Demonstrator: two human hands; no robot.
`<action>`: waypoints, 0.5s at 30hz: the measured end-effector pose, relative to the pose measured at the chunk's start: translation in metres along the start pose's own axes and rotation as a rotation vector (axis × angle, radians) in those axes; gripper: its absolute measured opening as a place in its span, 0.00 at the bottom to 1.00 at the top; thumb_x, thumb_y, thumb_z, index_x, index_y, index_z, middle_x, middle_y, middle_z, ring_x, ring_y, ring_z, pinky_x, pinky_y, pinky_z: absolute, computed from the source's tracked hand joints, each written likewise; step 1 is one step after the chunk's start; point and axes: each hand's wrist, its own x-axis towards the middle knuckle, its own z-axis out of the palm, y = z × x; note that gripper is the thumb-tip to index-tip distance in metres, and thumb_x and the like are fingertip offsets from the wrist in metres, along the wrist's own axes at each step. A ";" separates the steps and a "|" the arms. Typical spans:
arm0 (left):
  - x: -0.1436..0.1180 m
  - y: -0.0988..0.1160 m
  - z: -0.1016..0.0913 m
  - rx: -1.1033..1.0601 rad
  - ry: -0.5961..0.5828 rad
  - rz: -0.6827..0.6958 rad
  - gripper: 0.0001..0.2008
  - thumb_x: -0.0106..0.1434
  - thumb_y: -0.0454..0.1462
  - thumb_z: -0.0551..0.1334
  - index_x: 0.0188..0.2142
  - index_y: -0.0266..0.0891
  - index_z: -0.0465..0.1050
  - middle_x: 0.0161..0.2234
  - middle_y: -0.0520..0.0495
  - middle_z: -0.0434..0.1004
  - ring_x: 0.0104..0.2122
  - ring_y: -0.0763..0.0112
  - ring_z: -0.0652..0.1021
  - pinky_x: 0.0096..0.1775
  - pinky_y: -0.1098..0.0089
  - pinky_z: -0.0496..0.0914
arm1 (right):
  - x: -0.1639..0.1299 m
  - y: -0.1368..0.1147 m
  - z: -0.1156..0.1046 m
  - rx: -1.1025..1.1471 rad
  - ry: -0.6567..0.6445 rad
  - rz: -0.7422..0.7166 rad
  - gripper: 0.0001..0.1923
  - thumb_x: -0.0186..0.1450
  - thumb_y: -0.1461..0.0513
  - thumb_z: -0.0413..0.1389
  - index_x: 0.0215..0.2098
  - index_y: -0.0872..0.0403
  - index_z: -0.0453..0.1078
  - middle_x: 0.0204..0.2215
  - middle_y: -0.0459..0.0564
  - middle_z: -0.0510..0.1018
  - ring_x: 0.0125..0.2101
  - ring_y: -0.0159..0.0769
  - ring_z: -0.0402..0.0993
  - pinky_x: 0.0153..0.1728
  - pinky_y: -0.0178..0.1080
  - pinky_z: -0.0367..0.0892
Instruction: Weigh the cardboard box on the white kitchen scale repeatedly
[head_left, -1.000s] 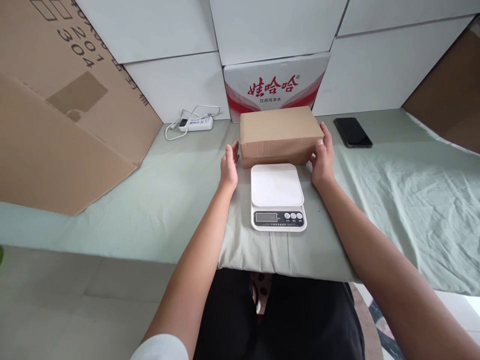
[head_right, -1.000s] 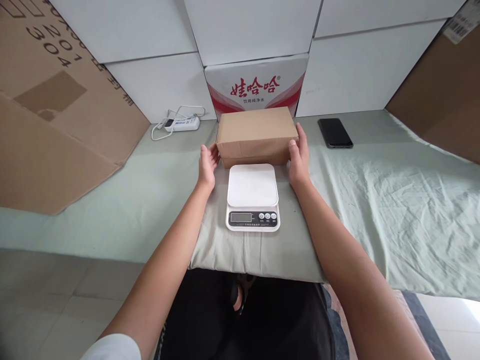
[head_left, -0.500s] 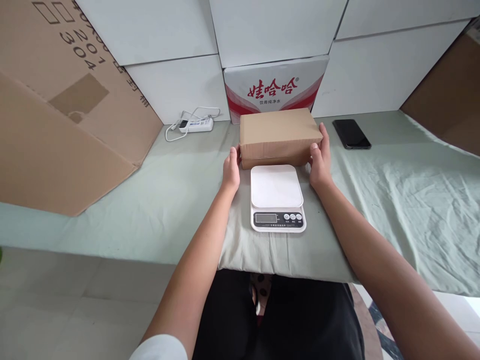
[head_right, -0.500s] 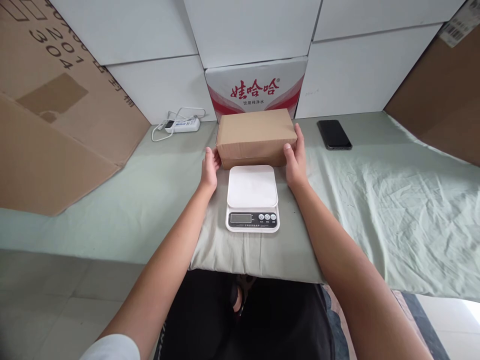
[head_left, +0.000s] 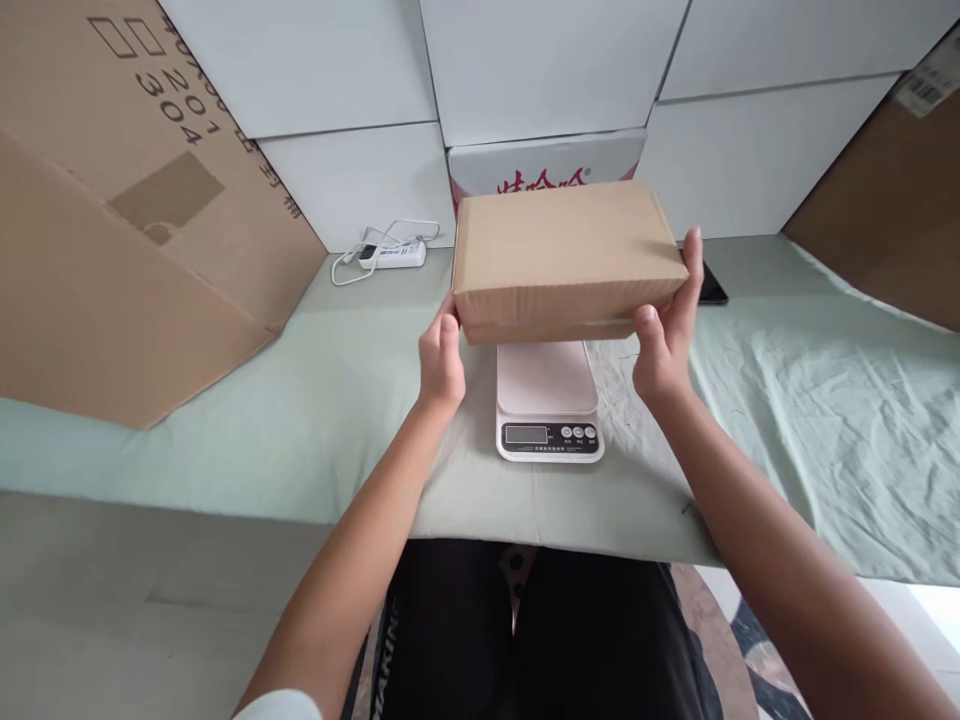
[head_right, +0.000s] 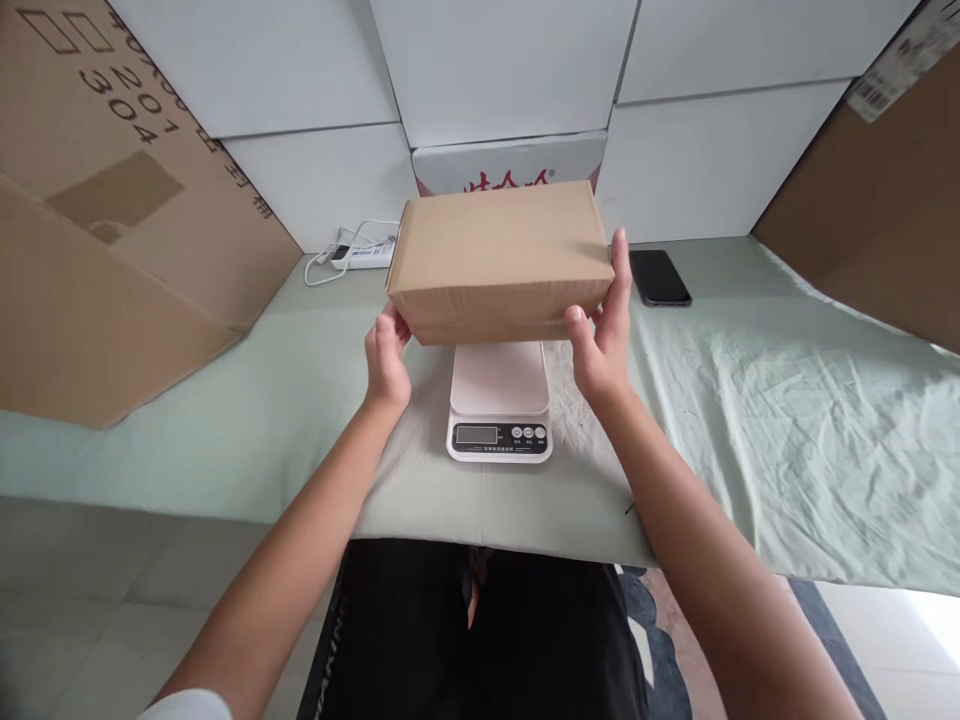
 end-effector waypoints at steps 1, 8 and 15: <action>-0.012 0.007 -0.004 0.013 -0.011 -0.007 0.44 0.72 0.72 0.51 0.67 0.46 0.80 0.68 0.40 0.84 0.77 0.47 0.73 0.73 0.58 0.71 | -0.008 -0.005 -0.007 -0.010 -0.006 -0.001 0.57 0.65 0.23 0.47 0.84 0.32 0.46 0.84 0.46 0.56 0.87 0.64 0.39 0.83 0.71 0.55; -0.072 0.010 -0.016 0.042 -0.067 -0.081 0.41 0.74 0.70 0.51 0.67 0.49 0.80 0.67 0.41 0.84 0.73 0.47 0.78 0.73 0.53 0.73 | -0.064 0.000 -0.021 -0.040 0.047 0.006 0.56 0.66 0.25 0.52 0.84 0.34 0.48 0.84 0.49 0.55 0.86 0.67 0.44 0.81 0.76 0.56; -0.074 0.006 -0.020 0.063 -0.097 -0.059 0.40 0.75 0.68 0.51 0.69 0.47 0.79 0.67 0.39 0.85 0.71 0.45 0.79 0.73 0.53 0.73 | -0.072 0.010 -0.017 -0.009 0.074 -0.085 0.48 0.69 0.30 0.53 0.83 0.30 0.51 0.82 0.48 0.59 0.82 0.68 0.54 0.80 0.79 0.53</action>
